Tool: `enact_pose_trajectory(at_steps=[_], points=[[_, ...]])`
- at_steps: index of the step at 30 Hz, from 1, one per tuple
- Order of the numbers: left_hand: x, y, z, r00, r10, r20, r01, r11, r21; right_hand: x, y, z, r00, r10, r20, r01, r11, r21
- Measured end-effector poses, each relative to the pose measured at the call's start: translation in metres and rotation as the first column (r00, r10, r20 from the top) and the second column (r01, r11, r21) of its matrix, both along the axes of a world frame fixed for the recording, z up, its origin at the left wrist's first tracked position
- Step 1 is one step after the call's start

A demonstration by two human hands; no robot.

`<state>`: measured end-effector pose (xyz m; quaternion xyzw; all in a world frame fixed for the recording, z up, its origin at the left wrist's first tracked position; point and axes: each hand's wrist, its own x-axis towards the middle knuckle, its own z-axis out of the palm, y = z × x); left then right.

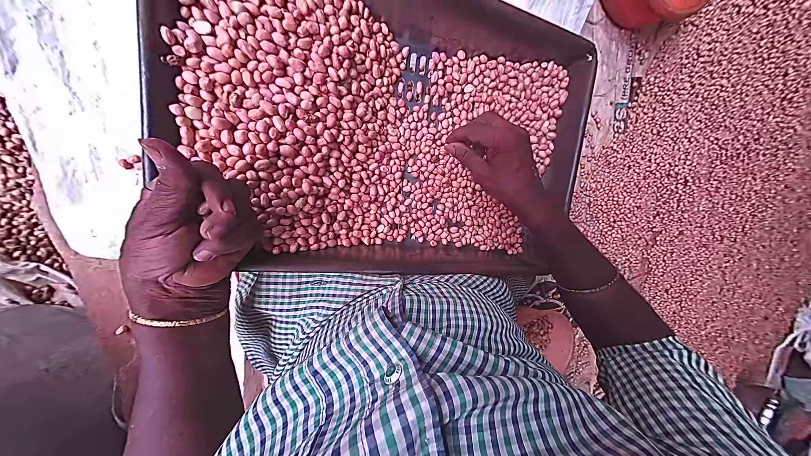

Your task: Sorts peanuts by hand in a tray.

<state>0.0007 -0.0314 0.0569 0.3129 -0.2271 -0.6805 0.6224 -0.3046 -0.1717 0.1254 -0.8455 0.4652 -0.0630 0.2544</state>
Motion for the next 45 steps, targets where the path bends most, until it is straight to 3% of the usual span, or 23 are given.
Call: enact_pose_trajectory(at_steps=[3,5,7,9,10,11,12,13,15,17,18,19,21,23,25,28,35,38,40,41,43,44,45], points=[[-0.001,0.001,-0.001,1.0,0.0,0.005,0.0,1.0,-0.003,0.01,0.009,-0.015,0.967,0.127,-0.219,-0.134,0.991,-0.017],[-0.003,0.001,0.002,0.999,0.033,0.026,-0.033,0.999,0.01,0.012,0.003,-0.034,0.954,0.155,-0.258,-0.179,0.981,-0.075],[-0.004,0.0,0.003,0.997,0.052,0.06,-0.053,0.999,0.014,0.005,-0.015,-0.066,0.988,0.127,-0.089,-0.142,0.972,-0.187],[-0.004,0.0,0.003,0.998,0.04,0.052,-0.041,0.999,0.01,-0.005,-0.023,-0.068,0.968,-0.045,0.248,0.051,0.999,-0.017],[-0.003,0.0,0.003,0.998,0.041,0.04,-0.041,0.999,0.011,-0.011,-0.025,-0.066,0.861,-0.171,0.48,0.101,0.981,0.168],[-0.003,0.001,0.002,0.998,0.043,0.041,-0.043,0.999,0.007,-0.016,-0.031,-0.068,0.707,-0.29,0.645,0.053,0.931,0.361],[-0.003,0.002,0.002,0.998,0.044,0.041,-0.044,0.999,0.007,-0.02,-0.03,-0.066,0.634,-0.347,0.69,-0.034,0.88,0.474],[-0.002,0.001,0.002,0.999,0.036,0.031,-0.037,0.999,0.009,-0.022,-0.02,-0.058,0.636,-0.379,0.672,-0.077,0.836,0.544],[-0.001,0.0,0.002,1.0,0.024,0.013,-0.024,1.0,0.016,-0.017,0.014,-0.036,0.761,-0.354,0.544,-0.039,0.812,0.582],[-0.004,0.0,0.003,0.999,0.036,0.039,-0.038,0.999,0.031,-0.01,0.035,-0.028,0.941,-0.105,0.323,-0.035,0.915,0.401],[-0.004,0.0,0.004,0.998,0.046,0.037,-0.047,0.998,0.037,-0.002,0.039,-0.028,0.977,0.006,0.213,-0.069,0.954,0.291],[-0.005,0.0,0.005,0.998,0.05,0.025,-0.051,0.998,0.037,0.007,0.041,-0.025,0.988,0.056,0.146,-0.087,0.971,0.221],[-0.006,0.001,0.007,0.998,0.067,0.015,-0.068,0.996,0.054,0.009,0.039,-0.02,0.991,-0.018,0.131,-0.005,0.985,0.175],[-0.006,0.001,0.008,0.997,0.078,0.022,-0.079,0.995,0.068,-0.007,0.028,-0.018,0.967,-0.171,0.19,0.129,0.968,0.216],[-0.004,0.001,0.005,0.999,0.05,0.022,-0.051,0.998,0.048,-0.027,0.022,-0.015,0.964,-0.178,0.199,0.112,0.946,0.303],[0.002,0.001,-0.005,1.0,-0.019,-0.008,0.019,0.999,-0.032,-0.047,0.032,-0.026,0.99,-0.016,0.141,-0.026,0.955,0.295],[0.003,0.0,-0.006,0.999,-0.025,0.023,0.025,0.999,-0.042,-0.043,0.058,-0.057,0.971,0.221,-0.094,-0.227,0.972,-0.061],[0.001,0.0,-0.003,1.0,0.0,0.012,0.0,1.0,-0.029,-0.038,0.055,-0.051,0.961,0.249,-0.122,-0.251,0.968,-0.004],[0.0,0.0,-0.002,1.0,-0.001,0.013,0.002,1.0,-0.031,-0.043,0.047,-0.042,0.99,0.119,0.076,-0.131,0.977,0.166],[0.0,0.0,-0.002,1.0,0.001,0.023,0.0,1.0,-0.026,-0.046,0.042,-0.041,0.96,-0.054,0.274,-0.037,0.948,0.316],[-0.003,0.001,0.003,0.998,0.038,0.052,-0.039,0.999,0.01,-0.046,0.035,-0.041,0.686,-0.446,0.575,-0.031,0.771,0.636],[-0.005,0.0,0.005,0.997,0.058,0.058,-0.059,0.998,0.031,-0.046,0.032,-0.042,0.591,-0.528,0.61,-0.094,0.707,0.701],[-0.006,-0.001,0.007,0.997,0.065,0.05,-0.067,0.997,0.043,-0.044,0.032,-0.042,0.576,-0.539,0.615,-0.123,0.686,0.717]])
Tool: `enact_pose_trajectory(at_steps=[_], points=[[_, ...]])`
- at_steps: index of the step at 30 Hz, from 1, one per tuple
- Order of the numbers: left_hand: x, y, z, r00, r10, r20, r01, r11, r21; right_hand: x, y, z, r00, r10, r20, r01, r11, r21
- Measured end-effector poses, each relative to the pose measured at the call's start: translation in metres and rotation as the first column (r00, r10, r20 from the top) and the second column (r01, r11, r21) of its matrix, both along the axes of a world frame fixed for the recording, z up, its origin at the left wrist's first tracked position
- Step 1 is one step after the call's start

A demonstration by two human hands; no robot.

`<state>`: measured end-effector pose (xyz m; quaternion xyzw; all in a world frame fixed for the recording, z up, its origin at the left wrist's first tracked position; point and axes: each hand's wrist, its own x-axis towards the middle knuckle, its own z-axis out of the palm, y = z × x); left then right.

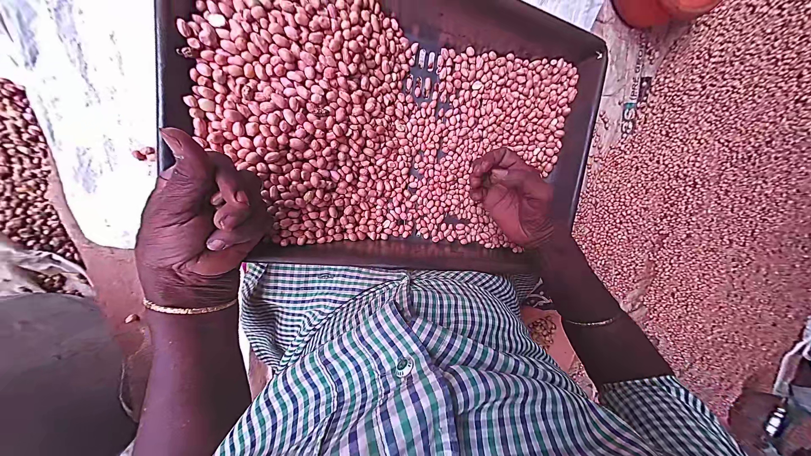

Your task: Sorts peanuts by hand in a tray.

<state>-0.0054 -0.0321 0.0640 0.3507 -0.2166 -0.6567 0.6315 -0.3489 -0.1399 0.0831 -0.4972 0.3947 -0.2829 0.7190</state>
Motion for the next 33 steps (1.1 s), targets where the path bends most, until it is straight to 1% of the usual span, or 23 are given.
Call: enact_pose_trajectory(at_steps=[1,2,3,4,5,6,7,8,10,11,12,13,14,16,17,19,21,22,24,25,26,30,33], points=[[0.0,-0.001,0.0,1.0,0.0,-0.017,0.0,1.0,0.005,0.003,0.002,0.003,0.998,0.032,-0.054,-0.032,0.999,-0.009],[0.0,0.0,0.0,0.999,0.006,-0.033,-0.005,1.0,0.008,0.009,0.004,0.008,0.986,0.06,-0.159,-0.067,0.997,-0.039],[-0.001,0.0,0.0,0.999,0.011,-0.036,-0.01,1.0,0.013,0.018,0.006,0.012,0.952,0.087,-0.295,-0.124,0.986,-0.109],[-0.001,0.001,-0.001,0.999,0.015,-0.04,-0.015,1.0,0.015,0.03,0.007,0.015,0.888,0.114,-0.445,-0.225,0.953,-0.204],[0.0,0.002,-0.001,0.999,0.018,-0.04,-0.018,1.0,0.017,0.044,0.006,0.015,0.804,0.115,-0.583,-0.348,0.886,-0.306],[-0.001,0.002,-0.001,0.999,0.018,-0.041,-0.018,1.0,0.013,0.056,0.005,0.018,0.709,0.107,-0.697,-0.481,0.797,-0.366],[-0.001,0.002,0.0,0.999,0.017,-0.045,-0.017,1.0,0.003,0.063,0.004,0.018,0.639,0.068,-0.766,-0.563,0.721,-0.405],[-0.001,0.002,0.0,0.999,0.017,-0.045,-0.017,1.0,-0.002,0.066,0.001,0.015,0.588,0.001,-0.809,-0.591,0.683,-0.428],[-0.001,0.002,-0.001,0.999,0.013,-0.048,-0.013,1.0,-0.004,0.059,-0.008,0.017,0.529,-0.147,-0.836,-0.543,0.698,-0.466],[-0.001,0.002,-0.001,0.998,0.013,-0.055,-0.013,1.0,0.0,0.051,-0.012,0.016,0.542,-0.191,-0.819,-0.496,0.714,-0.495],[-0.001,0.002,-0.001,0.998,0.014,-0.057,-0.014,1.0,0.004,0.042,-0.015,0.015,0.586,-0.19,-0.788,-0.458,0.725,-0.515],[0.0,0.002,-0.002,0.998,0.011,-0.058,-0.011,1.0,0.005,0.037,-0.015,0.014,0.628,-0.147,-0.764,-0.451,0.732,-0.511],[0.0,0.001,-0.002,0.999,0.004,-0.054,-0.003,1.0,0.007,0.037,-0.013,0.014,0.653,-0.085,-0.753,-0.477,0.725,-0.496],[-0.001,0.0,0.0,0.999,-0.002,-0.035,0.003,1.0,0.005,0.048,-0.005,0.012,0.621,0.018,-0.783,-0.589,0.67,-0.452],[-0.002,0.0,0.0,1.0,-0.001,-0.027,0.001,1.0,-0.001,0.055,-0.002,0.007,0.588,0.032,-0.808,-0.641,0.627,-0.442],[-0.003,0.001,0.001,1.0,0.008,-0.018,-0.009,1.0,-0.007,0.064,0.003,-0.005,0.519,-0.005,-0.855,-0.711,0.552,-0.435],[-0.002,0.001,0.001,1.0,0.003,-0.011,-0.003,1.0,-0.006,0.067,0.007,-0.008,0.48,0.004,-0.877,-0.746,0.528,-0.406],[-0.002,0.0,0.002,1.0,-0.003,-0.008,0.003,1.0,-0.003,0.065,0.007,-0.006,0.48,0.05,-0.876,-0.749,0.544,-0.379],[-0.003,-0.001,0.002,1.0,-0.008,-0.007,0.008,1.0,-0.005,0.057,0.002,0.001,0.571,0.235,-0.787,-0.693,0.652,-0.308],[-0.003,-0.001,0.002,1.0,-0.01,-0.006,0.01,1.0,-0.006,0.053,0.001,0.003,0.611,0.297,-0.734,-0.664,0.696,-0.272],[-0.003,-0.001,0.001,1.0,-0.01,-0.005,0.01,1.0,-0.005,0.051,0.001,0.005,0.635,0.299,-0.713,-0.636,0.726,-0.262],[-0.002,0.0,0.002,1.0,-0.006,-0.006,0.006,1.0,0.005,0.034,0.004,0.014,0.689,0.06,-0.723,-0.456,0.811,-0.367],[-0.002,0.0,0.001,1.0,-0.002,-0.015,0.002,1.0,0.009,0.016,0.001,0.013,0.682,-0.025,-0.731,-0.375,0.846,-0.378]])
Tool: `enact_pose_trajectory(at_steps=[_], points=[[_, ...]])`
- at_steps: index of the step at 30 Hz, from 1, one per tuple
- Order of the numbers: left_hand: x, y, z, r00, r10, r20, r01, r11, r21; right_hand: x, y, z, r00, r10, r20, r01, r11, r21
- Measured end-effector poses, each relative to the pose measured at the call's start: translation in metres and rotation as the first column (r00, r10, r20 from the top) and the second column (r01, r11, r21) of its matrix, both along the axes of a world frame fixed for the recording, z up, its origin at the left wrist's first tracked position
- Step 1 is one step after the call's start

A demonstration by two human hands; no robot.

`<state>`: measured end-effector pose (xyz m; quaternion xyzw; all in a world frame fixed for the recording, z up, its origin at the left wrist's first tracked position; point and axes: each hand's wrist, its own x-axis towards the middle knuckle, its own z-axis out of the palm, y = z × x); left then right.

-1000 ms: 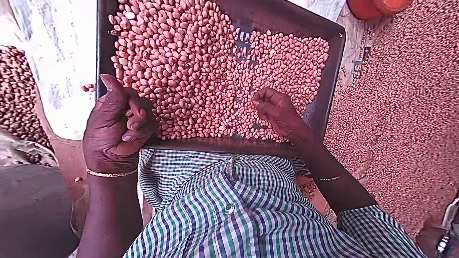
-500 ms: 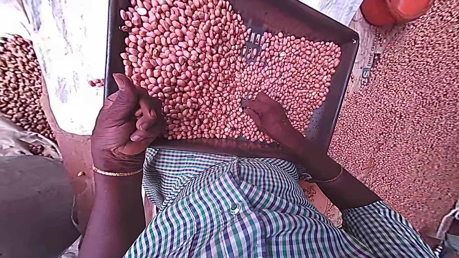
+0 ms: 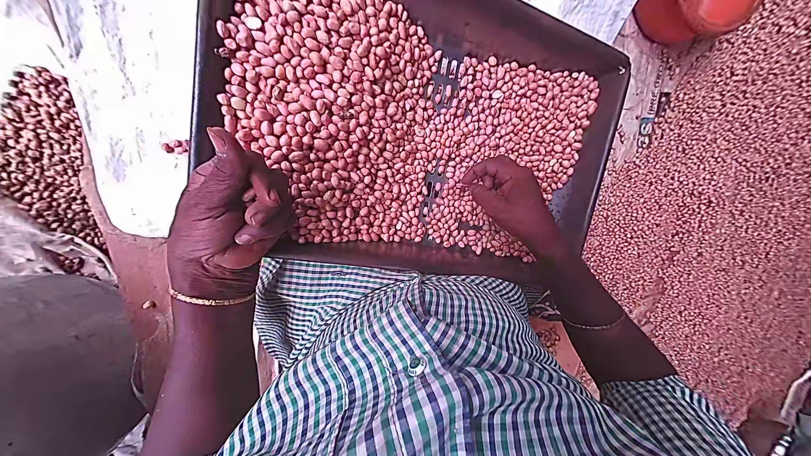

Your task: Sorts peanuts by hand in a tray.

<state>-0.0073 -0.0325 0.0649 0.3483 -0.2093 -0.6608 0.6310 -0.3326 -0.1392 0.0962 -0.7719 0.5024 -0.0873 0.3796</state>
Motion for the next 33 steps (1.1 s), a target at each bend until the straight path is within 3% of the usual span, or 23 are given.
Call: enact_pose_trajectory(at_steps=[6,10,12,18,23,28,31,33], points=[[-0.002,-0.001,0.002,1.0,0.009,0.015,-0.009,1.0,-0.012,0.023,0.006,-0.002,0.989,0.13,0.069,-0.137,0.983,0.122],[-0.001,0.001,0.0,1.0,0.014,-0.001,-0.014,1.0,-0.024,-0.002,-0.002,-0.001,0.949,-0.176,0.261,0.115,0.966,0.232],[0.001,0.001,-0.001,1.0,-0.002,0.016,0.003,1.0,-0.019,-0.023,-0.009,0.002,0.936,-0.208,0.285,0.162,0.971,0.176],[0.012,0.004,-0.019,0.996,-0.084,0.031,0.087,0.988,-0.124,-0.046,0.001,-0.009,0.989,0.147,0.023,-0.148,0.989,0.016],[0.01,0.002,-0.015,0.998,-0.067,-0.001,0.067,0.995,-0.075,-0.028,0.003,-0.006,0.999,0.031,-0.015,-0.032,0.996,-0.084],[0.004,0.003,-0.005,0.998,-0.014,0.062,0.015,1.0,-0.013,-0.009,0.0,-0.02,0.987,0.143,-0.07,-0.153,0.974,-0.165],[0.001,0.002,-0.002,0.999,0.017,0.046,-0.017,1.0,0.01,-0.014,-0.005,-0.025,0.992,0.122,0.032,-0.115,0.98,-0.161],[0.0,0.002,-0.002,0.999,0.024,0.022,-0.024,1.0,0.008,-0.016,-0.009,-0.024,0.948,-0.071,0.309,0.069,0.997,0.015]])
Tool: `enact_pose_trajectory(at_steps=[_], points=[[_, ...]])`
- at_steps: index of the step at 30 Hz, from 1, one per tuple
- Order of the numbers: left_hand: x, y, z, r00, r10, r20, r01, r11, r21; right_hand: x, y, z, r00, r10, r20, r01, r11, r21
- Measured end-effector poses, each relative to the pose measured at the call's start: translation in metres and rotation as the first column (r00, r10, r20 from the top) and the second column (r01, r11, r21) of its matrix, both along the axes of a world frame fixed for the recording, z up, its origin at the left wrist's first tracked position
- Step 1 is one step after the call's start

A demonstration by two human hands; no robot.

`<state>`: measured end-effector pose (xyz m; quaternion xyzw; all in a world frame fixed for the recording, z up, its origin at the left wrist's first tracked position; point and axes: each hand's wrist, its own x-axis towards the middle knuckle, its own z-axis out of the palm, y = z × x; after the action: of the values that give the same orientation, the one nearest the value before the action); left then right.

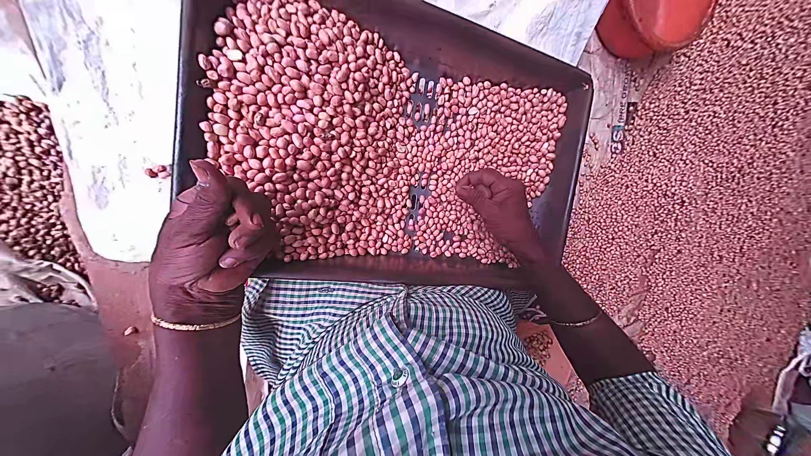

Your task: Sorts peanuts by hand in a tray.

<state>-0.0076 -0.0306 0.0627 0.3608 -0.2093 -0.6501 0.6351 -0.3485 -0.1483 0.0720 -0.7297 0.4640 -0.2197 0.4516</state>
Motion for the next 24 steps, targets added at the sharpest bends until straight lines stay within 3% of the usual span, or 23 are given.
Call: enact_pose_trajectory(at_steps=[1,3,5,6,7,9,10,11,12,14,17,19,20,24], points=[[-0.001,0.0,-0.001,1.0,-0.004,-0.02,0.004,1.0,-0.007,0.003,-0.003,0.003,0.985,-0.068,0.161,0.049,0.992,0.12],[-0.002,0.001,-0.003,0.998,-0.031,-0.06,0.029,0.999,-0.023,0.016,-0.013,0.009,0.966,-0.065,0.251,-0.013,0.954,0.3],[-0.003,-0.001,-0.002,0.993,-0.031,-0.113,0.028,0.999,-0.024,0.035,-0.025,0.015,0.988,0.07,0.141,-0.126,0.885,0.448],[-0.004,-0.002,0.001,0.99,-0.027,-0.136,0.024,0.999,-0.024,0.044,-0.032,0.021,0.975,0.222,0.011,-0.197,0.845,0.497],[-0.005,-0.003,0.004,0.988,-0.019,-0.151,0.018,1.0,-0.012,0.053,-0.04,0.027,0.9,0.414,-0.134,-0.282,0.789,0.546],[-0.006,-0.004,0.006,0.985,-0.014,-0.173,0.015,1.0,0.01,0.077,-0.054,0.037,0.612,0.71,-0.347,-0.396,0.656,0.643],[-0.006,-0.005,0.006,0.982,-0.013,-0.188,0.014,1.0,0.007,0.093,-0.062,0.043,0.475,0.778,-0.411,-0.438,0.614,0.657],[-0.007,-0.006,0.006,0.98,-0.004,-0.198,0.006,1.0,0.011,0.111,-0.07,0.051,0.402,0.796,-0.452,-0.487,0.604,0.631],[-0.007,-0.007,0.006,0.978,0.006,-0.207,-0.003,1.0,0.016,0.131,-0.076,0.062,0.426,0.771,-0.474,-0.548,0.636,0.543],[-0.007,-0.007,0.008,0.976,0.022,-0.217,-0.016,0.999,0.032,0.172,-0.087,0.083,0.711,0.623,-0.328,-0.634,0.769,0.086],[-0.006,-0.005,0.003,0.974,0.017,-0.227,-0.007,0.999,0.047,0.233,-0.113,0.129,0.882,0.471,0.026,-0.419,0.808,-0.414],[-0.004,-0.004,-0.001,0.973,0.012,-0.232,-0.005,0.999,0.031,0.237,-0.129,0.142,0.91,0.36,0.206,-0.22,0.84,-0.496],[-0.003,-0.004,-0.001,0.969,0.024,-0.245,-0.017,0.999,0.03,0.223,-0.134,0.137,0.901,0.366,0.233,-0.207,0.835,-0.51],[-0.004,-0.006,0.0,0.968,0.042,-0.246,-0.027,0.998,0.061,0.129,-0.131,0.045,0.897,0.418,0.145,-0.314,0.833,-0.455]])
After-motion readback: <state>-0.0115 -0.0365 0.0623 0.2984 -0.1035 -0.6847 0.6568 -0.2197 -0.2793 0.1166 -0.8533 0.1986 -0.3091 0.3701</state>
